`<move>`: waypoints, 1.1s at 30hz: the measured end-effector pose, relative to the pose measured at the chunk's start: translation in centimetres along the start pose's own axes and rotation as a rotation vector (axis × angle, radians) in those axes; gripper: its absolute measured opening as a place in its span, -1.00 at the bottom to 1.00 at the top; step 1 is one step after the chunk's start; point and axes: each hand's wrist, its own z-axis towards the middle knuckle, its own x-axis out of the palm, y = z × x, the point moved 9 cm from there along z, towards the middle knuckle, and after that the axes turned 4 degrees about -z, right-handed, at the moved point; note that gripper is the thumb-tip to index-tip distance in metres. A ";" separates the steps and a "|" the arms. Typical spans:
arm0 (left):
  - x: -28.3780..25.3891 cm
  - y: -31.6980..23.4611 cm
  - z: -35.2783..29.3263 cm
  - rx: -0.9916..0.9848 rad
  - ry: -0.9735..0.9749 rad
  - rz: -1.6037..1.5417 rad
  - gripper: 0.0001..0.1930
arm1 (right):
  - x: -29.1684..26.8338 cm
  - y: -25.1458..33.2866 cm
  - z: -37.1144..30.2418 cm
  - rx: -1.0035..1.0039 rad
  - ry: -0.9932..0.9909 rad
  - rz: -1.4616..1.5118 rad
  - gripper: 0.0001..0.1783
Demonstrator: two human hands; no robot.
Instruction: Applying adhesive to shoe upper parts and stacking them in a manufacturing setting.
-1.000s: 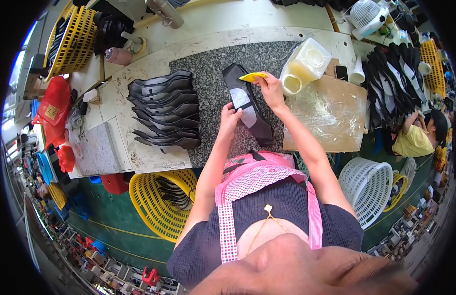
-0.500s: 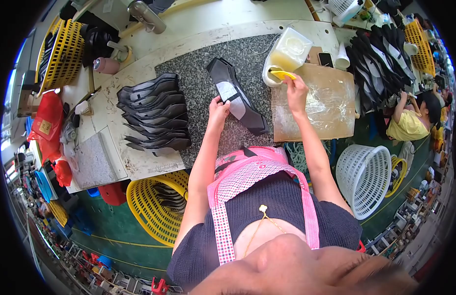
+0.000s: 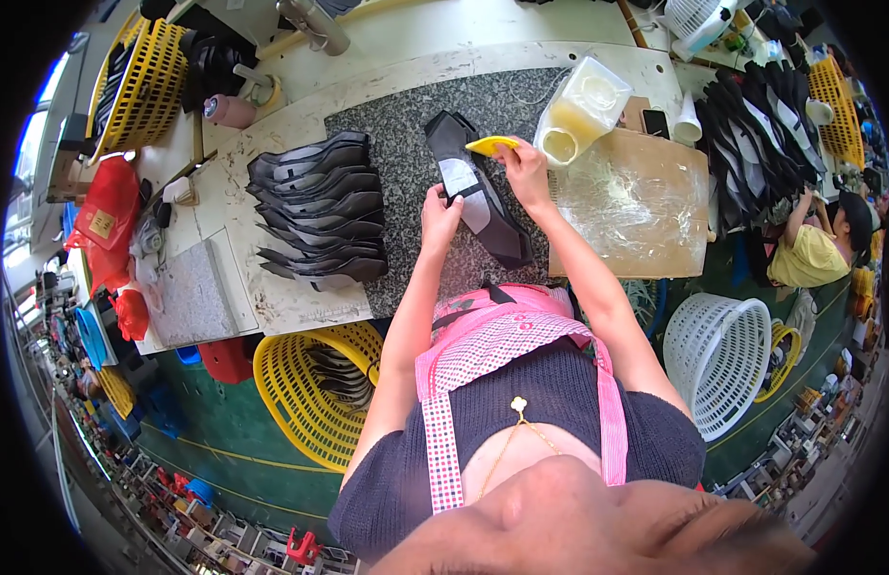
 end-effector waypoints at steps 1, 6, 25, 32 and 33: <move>-0.3 0.2 0.2 -0.004 -0.008 -0.005 -0.52 | -0.1 0.1 -0.4 -0.003 0.009 0.002 -0.82; -0.9 1.7 0.5 -0.065 -0.006 -0.005 -0.52 | -2.8 -2.6 -4.4 0.245 0.185 -0.039 -0.84; -0.3 0.6 0.5 -0.026 0.154 -0.138 -0.53 | -5.5 2.2 -9.6 -0.043 0.166 -0.121 -0.86; -0.6 0.7 0.1 -0.004 0.139 -0.229 -0.51 | -7.3 2.9 -9.0 0.060 0.104 -0.096 -0.87; -0.3 0.5 0.0 -0.001 0.161 -0.279 -0.50 | -5.8 3.1 -7.9 0.057 0.101 -0.093 -0.87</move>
